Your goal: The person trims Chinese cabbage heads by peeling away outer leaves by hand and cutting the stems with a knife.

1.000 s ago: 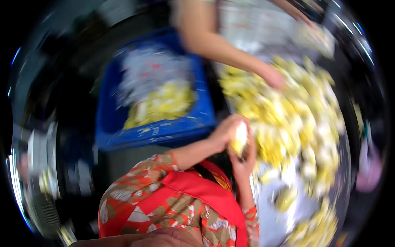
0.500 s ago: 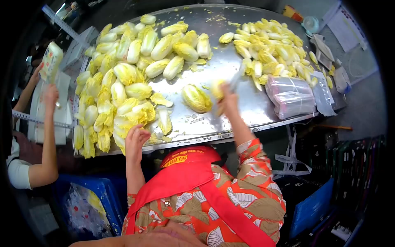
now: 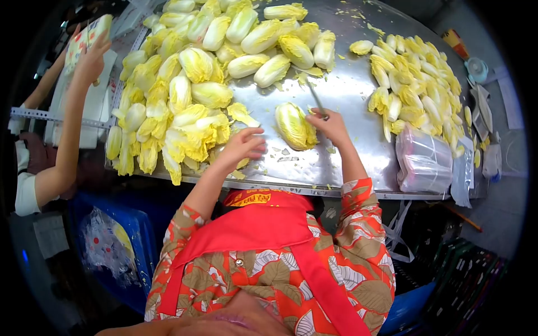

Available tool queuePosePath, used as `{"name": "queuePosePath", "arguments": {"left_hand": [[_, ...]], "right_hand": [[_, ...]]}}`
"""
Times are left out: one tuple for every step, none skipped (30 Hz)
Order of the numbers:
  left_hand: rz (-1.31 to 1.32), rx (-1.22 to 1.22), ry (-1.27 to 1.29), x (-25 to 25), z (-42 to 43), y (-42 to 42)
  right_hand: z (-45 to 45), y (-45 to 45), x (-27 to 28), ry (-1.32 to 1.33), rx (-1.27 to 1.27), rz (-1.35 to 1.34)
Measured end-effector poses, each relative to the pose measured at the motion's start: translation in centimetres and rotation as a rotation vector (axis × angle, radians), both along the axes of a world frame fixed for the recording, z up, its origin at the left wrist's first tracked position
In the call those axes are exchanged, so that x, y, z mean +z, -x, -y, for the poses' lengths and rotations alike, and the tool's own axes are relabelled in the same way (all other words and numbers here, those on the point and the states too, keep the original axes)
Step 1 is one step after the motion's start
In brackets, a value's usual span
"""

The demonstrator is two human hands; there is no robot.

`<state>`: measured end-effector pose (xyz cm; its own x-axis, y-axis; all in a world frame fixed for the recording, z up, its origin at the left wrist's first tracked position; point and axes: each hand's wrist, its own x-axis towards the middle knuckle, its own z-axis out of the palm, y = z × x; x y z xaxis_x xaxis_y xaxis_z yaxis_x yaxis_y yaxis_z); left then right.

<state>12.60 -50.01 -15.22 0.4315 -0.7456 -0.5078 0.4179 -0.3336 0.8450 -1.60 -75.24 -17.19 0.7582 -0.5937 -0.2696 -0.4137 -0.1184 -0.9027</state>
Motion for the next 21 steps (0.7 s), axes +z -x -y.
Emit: {"name": "queuePosePath", "arguments": {"left_hand": [[0.000,-0.061,-0.049,-0.9,1.1,0.1],[-0.004,-0.051,-0.053,-1.7,2.2,0.3],[0.007,-0.051,-0.076,-2.3,3.3,0.6],[0.020,-0.052,-0.099,-2.5,4.2,0.7],[0.019,-0.046,-0.100,-2.5,4.9,0.7],[-0.018,-0.036,-0.061,-2.2,5.4,0.7],[-0.055,-0.026,-0.022,-2.0,5.6,0.8],[-0.059,-0.019,-0.025,-1.8,5.6,0.8],[-0.044,0.009,-0.008,-1.7,5.5,0.8],[-0.028,0.040,0.009,-1.6,5.2,0.7],[-0.029,0.055,0.005,-1.9,4.9,0.7],[-0.007,0.119,0.042,-2.2,4.4,0.7],[0.017,0.184,0.082,-2.3,4.0,0.7],[0.017,0.204,0.082,-2.3,3.5,0.6],[0.049,0.220,0.171,-1.9,2.8,0.6],[0.084,0.236,0.261,-0.9,2.1,0.5],[0.042,0.209,0.262,0.4,1.2,0.2],[0.048,0.232,0.265,0.9,0.3,0.0],[0.089,0.240,0.348,1.3,-0.6,-0.2],[0.134,0.248,0.430,1.7,-1.5,-0.3],[0.079,0.257,0.459,2.0,-2.4,-0.5]], "right_hand": [[-0.4,-0.7,-1.0,0.011,0.053,-0.066],[-0.7,-1.4,-1.5,0.025,0.104,-0.132],[-1.1,-1.8,-1.1,0.022,0.114,-0.134],[-1.7,-2.0,-0.4,-0.168,0.126,-0.151],[-2.3,-2.2,0.0,-0.357,0.135,-0.168],[-2.9,-2.3,-0.1,-0.361,0.140,-0.173],[-3.5,-2.4,-0.3,-0.336,0.096,-0.100],[-4.1,-2.4,-0.6,-0.311,0.054,-0.027],[-4.8,-2.6,-0.7,-0.262,0.059,0.030],[-5.0,-2.7,-0.4,-0.265,0.071,0.026],[-5.2,-2.7,0.2,-0.267,0.076,-0.050],[-5.6,-2.8,0.9,-0.267,0.082,-0.125],[-6.0,-3.0,1.5,-0.286,0.075,-0.164],[-6.6,-3.1,1.6,-0.284,0.095,-0.167],[-7.2,-3.2,1.7,-0.193,0.087,0.056],[-7.7,-3.4,1.9,-0.104,0.079,0.282],[-7.9,-3.6,2.2,-0.122,0.103,0.335],[-8.1,-3.8,2.5,-0.124,0.127,0.337],[-8.2,-4.0,3.0,-0.158,0.150,0.360],[-8.5,-4.2,3.7,-0.192,0.174,0.383],[-9.0,-4.5,4.5,-0.154,0.219,0.415]]}}
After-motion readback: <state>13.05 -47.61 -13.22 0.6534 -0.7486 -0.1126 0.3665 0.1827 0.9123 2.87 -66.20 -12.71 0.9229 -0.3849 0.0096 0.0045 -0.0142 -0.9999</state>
